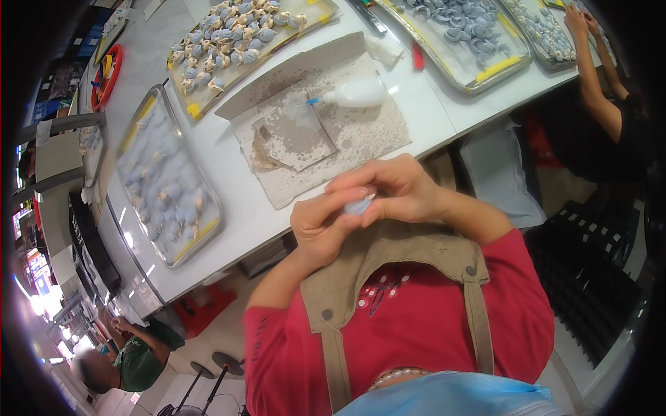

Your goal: The person repeatedly picks up small, round, light-blue confections from a tray, applies a white substance from a squeeze bottle to the top, and places them back on the tray. This process is repeated continuously throughout the clip.

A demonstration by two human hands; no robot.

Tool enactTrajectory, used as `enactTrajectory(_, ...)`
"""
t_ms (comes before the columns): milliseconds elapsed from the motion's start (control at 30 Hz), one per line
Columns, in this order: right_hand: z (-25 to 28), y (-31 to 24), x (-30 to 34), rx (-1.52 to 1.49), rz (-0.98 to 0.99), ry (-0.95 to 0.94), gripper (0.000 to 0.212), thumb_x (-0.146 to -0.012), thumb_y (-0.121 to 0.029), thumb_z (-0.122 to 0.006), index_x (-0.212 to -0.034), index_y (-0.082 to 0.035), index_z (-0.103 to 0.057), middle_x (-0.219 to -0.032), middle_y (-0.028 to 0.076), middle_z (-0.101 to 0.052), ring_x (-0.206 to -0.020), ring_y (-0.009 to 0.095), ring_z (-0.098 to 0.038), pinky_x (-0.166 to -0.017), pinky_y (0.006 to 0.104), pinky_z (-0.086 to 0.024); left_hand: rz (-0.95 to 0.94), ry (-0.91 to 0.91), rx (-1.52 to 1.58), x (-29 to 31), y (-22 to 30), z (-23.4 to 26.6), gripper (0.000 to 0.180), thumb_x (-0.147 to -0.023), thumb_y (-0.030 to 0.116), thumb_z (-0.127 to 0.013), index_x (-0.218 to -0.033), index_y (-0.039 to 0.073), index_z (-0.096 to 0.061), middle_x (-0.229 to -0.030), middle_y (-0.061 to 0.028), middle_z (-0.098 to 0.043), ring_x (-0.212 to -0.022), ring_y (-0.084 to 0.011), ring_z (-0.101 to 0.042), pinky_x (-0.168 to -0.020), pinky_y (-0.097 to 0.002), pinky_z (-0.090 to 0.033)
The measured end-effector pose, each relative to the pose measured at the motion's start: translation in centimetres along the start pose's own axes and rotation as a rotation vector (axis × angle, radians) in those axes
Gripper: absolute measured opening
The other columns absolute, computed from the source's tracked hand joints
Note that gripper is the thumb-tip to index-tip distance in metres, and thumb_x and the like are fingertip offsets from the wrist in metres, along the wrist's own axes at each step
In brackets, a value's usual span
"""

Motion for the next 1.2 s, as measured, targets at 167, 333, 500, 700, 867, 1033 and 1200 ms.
enactTrajectory(167, 0.0, 0.2, -0.2, -0.023, 0.002, 0.028, 0.044, -0.076, -0.009, -0.071, -0.114, 0.005, -0.054, -0.113, 0.014, -0.058, -0.105, 0.017, -0.054, -0.089, 0.0294, -0.043, 0.035, -0.023, 0.033, 0.1, -0.7, 0.3, 0.027, -0.083, 0.011, -0.062, -0.105, -0.004, -0.060, -0.103, -0.0136, -0.063, -0.094, -0.0174, -0.059, -0.081, -0.0257, -0.045)
enactTrajectory(333, -1.1, 0.0, -1.1, -0.194, -0.080, 0.008, 0.046, -0.082, -0.007, -0.063, -0.123, 0.004, -0.047, -0.119, 0.012, -0.054, -0.108, 0.016, -0.051, -0.093, 0.0301, -0.040, 0.009, 0.053, 0.452, 0.1, -1.8, 0.6, 0.030, -0.085, 0.012, -0.061, -0.109, -0.004, -0.055, -0.110, -0.0164, -0.058, -0.100, -0.0221, -0.057, -0.088, -0.0318, -0.044)
enactTrajectory(500, -1.8, 0.0, -1.3, -0.317, -0.067, 0.026, 0.046, -0.085, -0.003, -0.053, -0.129, 0.003, -0.040, -0.122, 0.011, -0.049, -0.110, 0.015, -0.048, -0.094, 0.0297, -0.038, -0.027, 0.087, 0.496, 0.1, -1.8, 1.3, 0.030, -0.086, 0.010, -0.059, -0.112, -0.005, -0.052, -0.111, -0.0171, -0.057, -0.102, -0.0233, -0.056, -0.091, -0.0339, -0.043)
enactTrajectory(700, -2.0, 0.2, -1.7, -0.379, -0.034, 0.083, 0.043, -0.084, 0.000, -0.049, -0.127, 0.002, -0.042, -0.118, 0.009, -0.051, -0.105, 0.013, -0.050, -0.091, 0.0286, -0.041, -0.019, 0.107, 0.361, 0.4, -1.9, 1.9, 0.027, -0.085, 0.006, -0.058, -0.109, -0.005, -0.055, -0.110, -0.0153, -0.059, -0.103, -0.0205, -0.056, -0.090, -0.0311, -0.043)
enactTrajectory(867, -2.7, 0.5, -2.5, -0.382, -0.045, 0.075, 0.044, -0.081, 0.001, -0.051, -0.125, 0.001, -0.045, -0.119, 0.010, -0.053, -0.106, 0.015, -0.052, -0.090, 0.0281, -0.041, 0.053, 0.097, 0.075, 0.5, -0.4, 3.6, 0.026, -0.081, 0.004, -0.062, -0.106, -0.002, -0.059, -0.104, -0.0119, -0.063, -0.095, -0.0166, -0.060, -0.085, -0.0279, -0.045)
enactTrajectory(1033, 1.3, -2.9, -2.6, 0.485, 0.248, 0.320, 0.030, -0.077, 0.001, -0.057, -0.106, -0.002, -0.059, -0.103, 0.011, -0.061, -0.100, 0.020, -0.057, -0.087, 0.0278, -0.042, -0.170, 0.495, -1.124, 1.7, 6.9, 12.8, 0.028, -0.072, 0.005, -0.069, -0.099, 0.004, -0.064, -0.095, -0.0103, -0.066, -0.076, -0.0216, -0.063, -0.071, -0.0289, -0.049)
enactTrajectory(1200, 6.8, -5.1, -0.9, 0.877, 0.425, 0.745, 0.021, -0.076, 0.004, -0.058, -0.095, -0.002, -0.063, -0.093, 0.011, -0.063, -0.092, 0.025, -0.057, -0.084, 0.0318, -0.043, 0.065, 0.608, -1.808, 2.3, 9.4, 23.5, 0.022, -0.077, 0.008, -0.062, -0.099, 0.007, -0.064, -0.093, -0.0109, -0.065, -0.080, -0.0248, -0.063, -0.070, -0.0302, -0.049)
Point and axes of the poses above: each hand's wrist, its own x-axis away from the middle knuckle, its own z-axis out of the back of the hand, y = z × x, the point moved 9 cm from there along -x, towards the middle knuckle
